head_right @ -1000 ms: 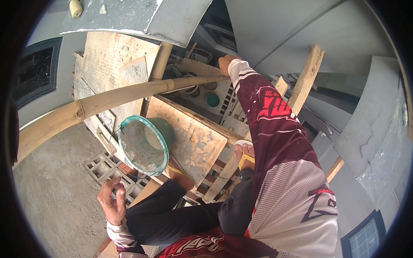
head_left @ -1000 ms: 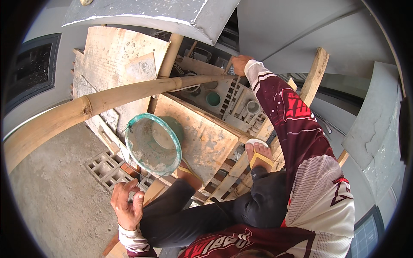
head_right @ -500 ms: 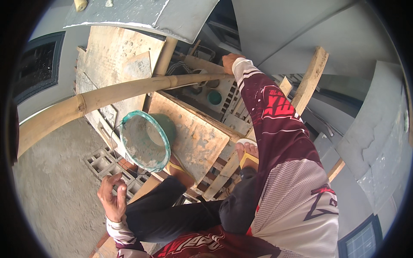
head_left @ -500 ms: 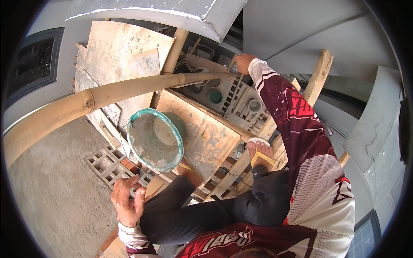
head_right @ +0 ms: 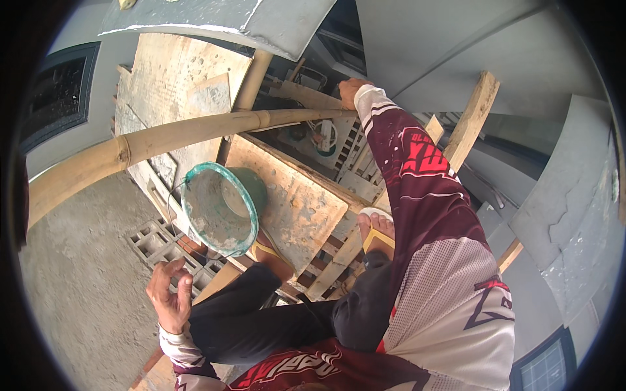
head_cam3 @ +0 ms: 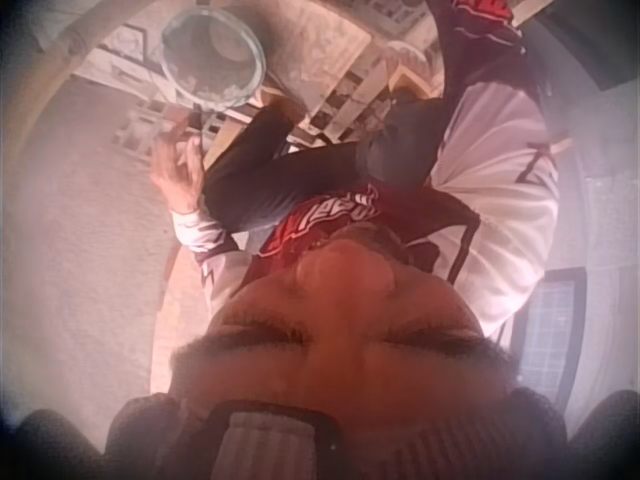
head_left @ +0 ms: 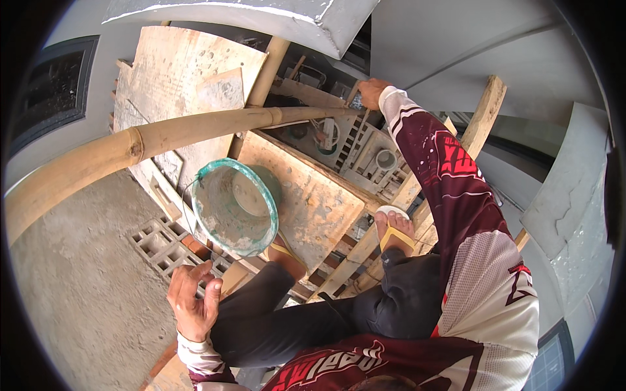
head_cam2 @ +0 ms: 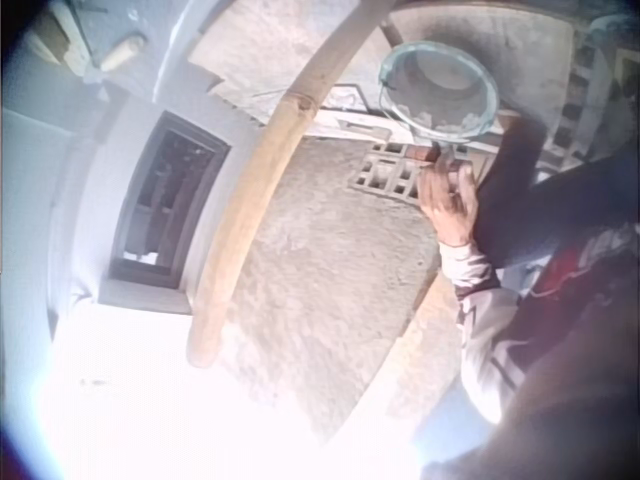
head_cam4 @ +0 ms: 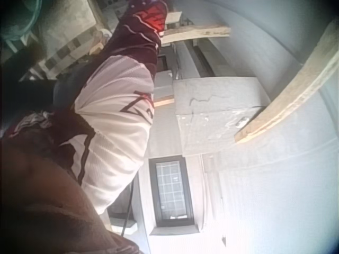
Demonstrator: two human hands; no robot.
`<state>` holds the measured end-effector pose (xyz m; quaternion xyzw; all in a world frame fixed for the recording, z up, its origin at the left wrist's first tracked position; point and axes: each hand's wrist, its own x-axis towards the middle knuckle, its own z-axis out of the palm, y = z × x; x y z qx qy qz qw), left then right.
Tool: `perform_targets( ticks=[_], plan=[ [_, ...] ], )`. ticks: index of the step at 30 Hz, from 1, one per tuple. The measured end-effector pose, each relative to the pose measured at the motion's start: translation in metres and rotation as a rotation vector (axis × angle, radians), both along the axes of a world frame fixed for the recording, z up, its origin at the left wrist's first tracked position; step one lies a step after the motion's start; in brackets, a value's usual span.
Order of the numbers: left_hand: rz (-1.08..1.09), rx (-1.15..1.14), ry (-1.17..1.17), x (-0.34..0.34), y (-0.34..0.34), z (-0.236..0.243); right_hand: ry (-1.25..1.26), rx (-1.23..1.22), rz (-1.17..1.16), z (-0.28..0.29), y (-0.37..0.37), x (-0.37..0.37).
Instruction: The person stands on scaffolding and sprays a liquid from a small bottle onto a concrete wall. They repeatedly dip the bottle into a bucket to refill it and continue spraying the wall surface.
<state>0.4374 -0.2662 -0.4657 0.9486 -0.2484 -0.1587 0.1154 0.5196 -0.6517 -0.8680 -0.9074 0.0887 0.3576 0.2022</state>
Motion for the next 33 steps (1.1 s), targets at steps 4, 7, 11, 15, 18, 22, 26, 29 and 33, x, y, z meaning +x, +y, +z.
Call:
perform_targets(
  ticks=[4,7,11,15,18,22,26,29,33],
  plan=[
    [0.003,0.001,-0.009,-0.002,0.001,0.001,0.014,0.016,0.03,0.006,0.003,0.002],
    [-0.002,0.0,-0.011,-0.001,0.0,0.001,-0.019,0.0,0.07,-0.013,0.001,0.001],
    [-0.019,-0.007,-0.012,0.001,-0.002,0.001,-0.024,-0.028,0.101,-0.023,-0.004,0.0],
    [-0.02,-0.001,-0.006,0.001,-0.001,0.0,-0.04,0.003,0.08,-0.031,0.0,0.0],
    [-0.012,0.02,-0.022,-0.002,0.002,0.003,-0.049,0.059,0.043,-0.01,0.009,0.005],
    [-0.047,-0.013,-0.019,0.006,-0.004,-0.002,-0.035,0.056,0.017,-0.022,-0.015,-0.006],
    [-0.056,0.022,-0.025,0.004,-0.004,0.001,-0.026,0.043,0.152,-0.006,-0.001,0.001],
    [-0.034,0.01,-0.015,0.002,-0.002,0.0,-0.019,0.065,0.04,-0.007,-0.003,0.001],
    [-0.014,0.016,-0.01,0.002,-0.003,-0.001,-0.044,0.038,0.019,-0.003,0.0,0.0]
  ],
)
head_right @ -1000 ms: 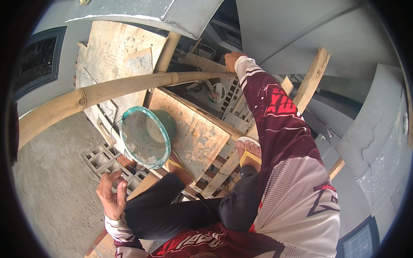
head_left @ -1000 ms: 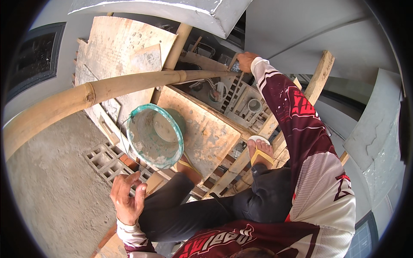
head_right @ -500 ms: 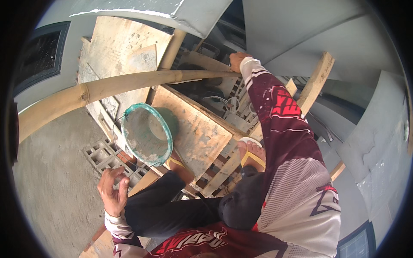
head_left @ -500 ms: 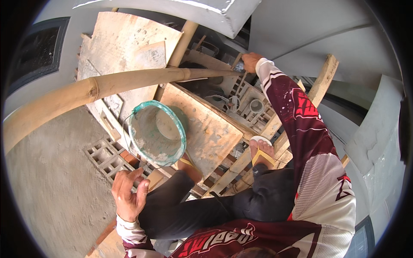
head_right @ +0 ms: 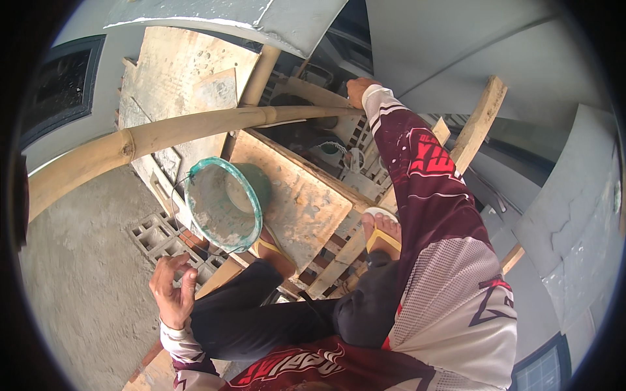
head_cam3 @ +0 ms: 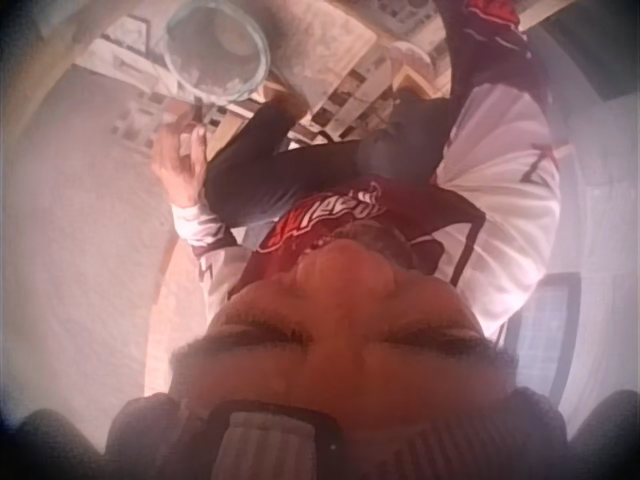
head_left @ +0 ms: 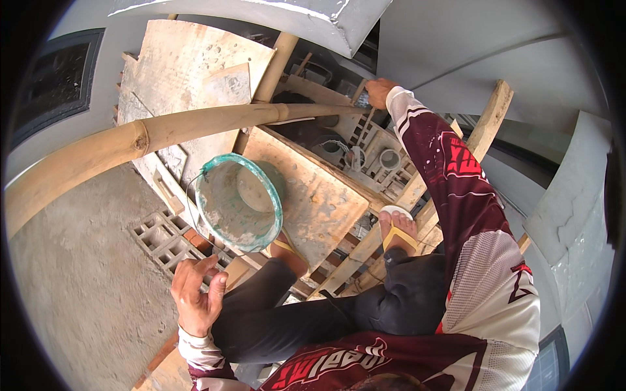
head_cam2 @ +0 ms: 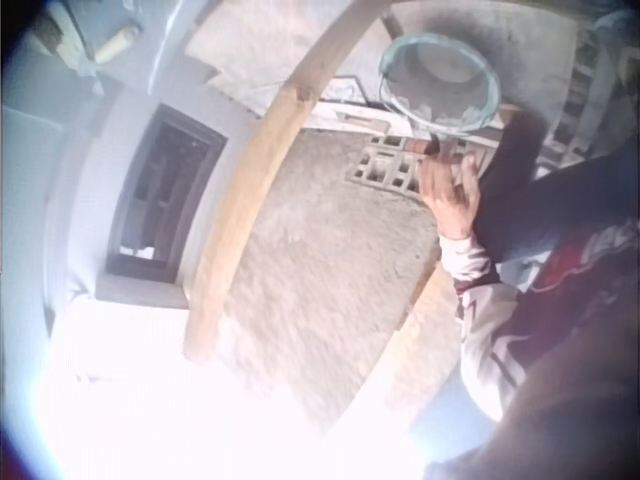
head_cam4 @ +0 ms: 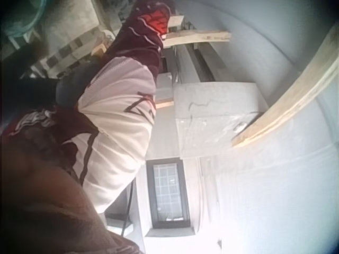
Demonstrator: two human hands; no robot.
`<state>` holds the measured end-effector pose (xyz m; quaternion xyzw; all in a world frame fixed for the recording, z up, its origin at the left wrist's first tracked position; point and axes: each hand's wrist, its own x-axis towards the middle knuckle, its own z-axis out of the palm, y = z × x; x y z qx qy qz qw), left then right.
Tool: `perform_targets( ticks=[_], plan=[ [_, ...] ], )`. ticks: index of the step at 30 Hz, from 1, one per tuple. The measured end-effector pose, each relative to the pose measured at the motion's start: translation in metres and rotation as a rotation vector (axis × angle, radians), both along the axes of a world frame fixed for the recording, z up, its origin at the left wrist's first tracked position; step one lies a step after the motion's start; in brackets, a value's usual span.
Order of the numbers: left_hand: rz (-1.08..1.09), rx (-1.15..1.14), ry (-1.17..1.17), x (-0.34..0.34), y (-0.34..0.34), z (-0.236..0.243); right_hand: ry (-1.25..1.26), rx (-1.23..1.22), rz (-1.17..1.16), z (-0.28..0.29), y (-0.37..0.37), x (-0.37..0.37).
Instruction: The person stands on scaffolding and sprays a liquid from a small bottle onto a concrete wall. They repeatedly dip the bottle into a bucket to refill it and continue spraying the wall surface.
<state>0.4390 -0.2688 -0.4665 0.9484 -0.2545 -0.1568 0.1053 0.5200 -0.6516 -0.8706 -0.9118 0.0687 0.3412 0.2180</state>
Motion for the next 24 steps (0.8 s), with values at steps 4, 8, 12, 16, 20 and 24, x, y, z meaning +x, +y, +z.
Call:
perform_targets(
  ticks=[4,8,12,16,20,24],
  plan=[
    [-0.009,-0.001,0.012,0.004,-0.005,-0.001,0.029,-0.03,0.015,-0.027,-0.006,-0.001],
    [0.008,0.005,0.013,0.001,-0.002,-0.001,0.03,-0.007,-0.027,-0.011,0.0,0.001],
    [0.011,0.009,0.014,0.001,-0.003,-0.001,0.022,-0.008,-0.057,-0.012,0.003,0.001],
    [-0.009,0.005,0.021,0.005,-0.008,-0.002,0.038,-0.044,0.1,-0.063,-0.007,0.002],
    [0.009,0.008,0.016,0.002,-0.005,-0.001,0.058,-0.053,-0.031,-0.026,0.007,0.006],
    [0.0,-0.004,0.017,0.004,-0.005,-0.002,0.024,-0.098,0.186,-0.07,-0.001,0.005]
  ],
)
